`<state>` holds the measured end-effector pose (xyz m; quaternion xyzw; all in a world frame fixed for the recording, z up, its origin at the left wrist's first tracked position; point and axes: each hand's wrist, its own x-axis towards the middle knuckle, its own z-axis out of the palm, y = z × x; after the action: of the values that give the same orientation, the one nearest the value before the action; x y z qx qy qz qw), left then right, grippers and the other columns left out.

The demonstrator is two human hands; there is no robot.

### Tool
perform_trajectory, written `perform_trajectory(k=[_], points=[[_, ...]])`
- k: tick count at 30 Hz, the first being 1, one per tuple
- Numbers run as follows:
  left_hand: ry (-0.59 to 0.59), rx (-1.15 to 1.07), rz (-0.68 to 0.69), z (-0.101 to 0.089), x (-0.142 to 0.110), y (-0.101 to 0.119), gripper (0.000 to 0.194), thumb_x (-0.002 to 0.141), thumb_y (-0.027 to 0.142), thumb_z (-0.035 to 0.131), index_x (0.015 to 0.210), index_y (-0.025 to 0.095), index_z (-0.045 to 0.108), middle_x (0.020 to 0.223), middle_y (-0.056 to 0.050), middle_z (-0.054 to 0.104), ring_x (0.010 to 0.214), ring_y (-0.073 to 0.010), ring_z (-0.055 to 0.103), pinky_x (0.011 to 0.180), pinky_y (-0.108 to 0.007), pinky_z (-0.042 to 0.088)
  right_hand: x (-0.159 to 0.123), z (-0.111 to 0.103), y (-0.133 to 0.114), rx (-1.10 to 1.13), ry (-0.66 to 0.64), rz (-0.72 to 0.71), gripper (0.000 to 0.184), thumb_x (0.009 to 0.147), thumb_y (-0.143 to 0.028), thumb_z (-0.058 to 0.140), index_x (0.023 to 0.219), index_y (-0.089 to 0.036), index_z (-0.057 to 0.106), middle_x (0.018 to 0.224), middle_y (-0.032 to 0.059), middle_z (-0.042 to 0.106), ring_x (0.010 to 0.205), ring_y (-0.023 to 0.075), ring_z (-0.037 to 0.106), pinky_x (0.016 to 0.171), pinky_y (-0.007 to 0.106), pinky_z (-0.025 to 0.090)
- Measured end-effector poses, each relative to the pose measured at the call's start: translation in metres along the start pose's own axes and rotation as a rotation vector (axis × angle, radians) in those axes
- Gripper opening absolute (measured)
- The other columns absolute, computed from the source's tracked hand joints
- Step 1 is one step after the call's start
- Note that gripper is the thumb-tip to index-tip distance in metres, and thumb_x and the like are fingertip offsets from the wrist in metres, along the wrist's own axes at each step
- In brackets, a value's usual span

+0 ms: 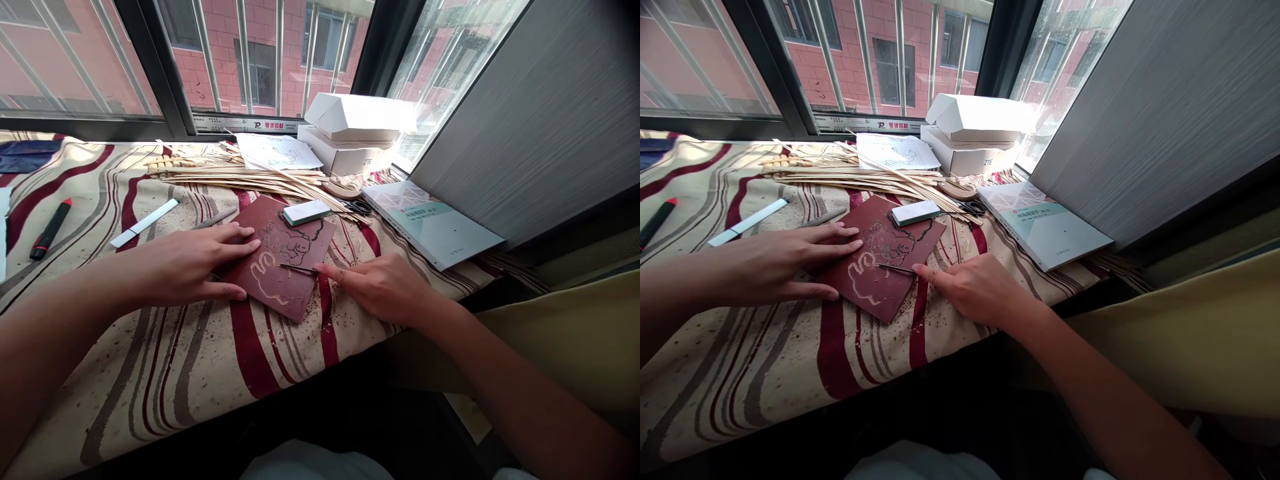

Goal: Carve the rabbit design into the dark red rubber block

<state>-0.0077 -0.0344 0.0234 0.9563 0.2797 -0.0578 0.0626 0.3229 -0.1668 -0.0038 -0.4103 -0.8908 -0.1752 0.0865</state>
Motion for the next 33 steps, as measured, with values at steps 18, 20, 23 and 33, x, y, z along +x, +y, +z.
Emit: perform_trajectory(k=[18, 20, 23, 33], points=[[0.021, -0.018, 0.015, 0.004, -0.003, -0.006, 0.091, 0.091, 0.085, 0.046, 0.164, 0.032, 0.042, 0.174, -0.006, 0.034, 0.159, -0.0418, 0.032, 0.128, -0.057, 0.035, -0.003, 0.009, -0.005, 0.108, 0.035, 0.059, 0.048, 0.104, -0.015, 0.05, 0.15, -0.022, 0.063, 0.069, -0.0034, 0.073, 0.054, 0.0095, 0.054, 0.055, 0.028, 0.027], [0.026, -0.026, 0.017, 0.003, -0.003, -0.005, 0.092, 0.09, 0.087, 0.045, 0.164, 0.032, 0.042, 0.174, -0.006, 0.035, 0.159, -0.0416, 0.032, 0.128, -0.057, 0.035, -0.002, 0.009, -0.004, 0.077, 0.018, 0.054, 0.049, 0.103, -0.015, 0.053, 0.15, -0.023, 0.063, 0.072, -0.003, 0.075, 0.055, 0.0094, 0.054, 0.055, 0.029, 0.026], [0.022, -0.02, 0.016, 0.002, -0.003, -0.004, 0.093, 0.091, 0.087, 0.043, 0.164, 0.029, 0.042, 0.174, -0.007, 0.034, 0.159, -0.0416, 0.032, 0.128, -0.057, 0.034, -0.002, 0.01, -0.005, 0.044, 0.025, 0.055, 0.05, 0.101, -0.015, 0.054, 0.15, -0.024, 0.063, 0.072, -0.0038, 0.075, 0.054, 0.0095, 0.054, 0.055, 0.029, 0.026], [0.032, -0.025, 0.025, 0.003, -0.003, -0.007, 0.09, 0.092, 0.084, 0.047, 0.164, 0.031, 0.042, 0.174, -0.007, 0.035, 0.158, -0.0426, 0.033, 0.128, -0.059, 0.034, 0.004, 0.009, -0.006, 0.006, -0.026, 0.055, 0.054, 0.099, -0.012, 0.057, 0.15, -0.026, 0.063, 0.076, -0.0034, 0.078, 0.055, 0.0096, 0.056, 0.054, 0.03, 0.023]])
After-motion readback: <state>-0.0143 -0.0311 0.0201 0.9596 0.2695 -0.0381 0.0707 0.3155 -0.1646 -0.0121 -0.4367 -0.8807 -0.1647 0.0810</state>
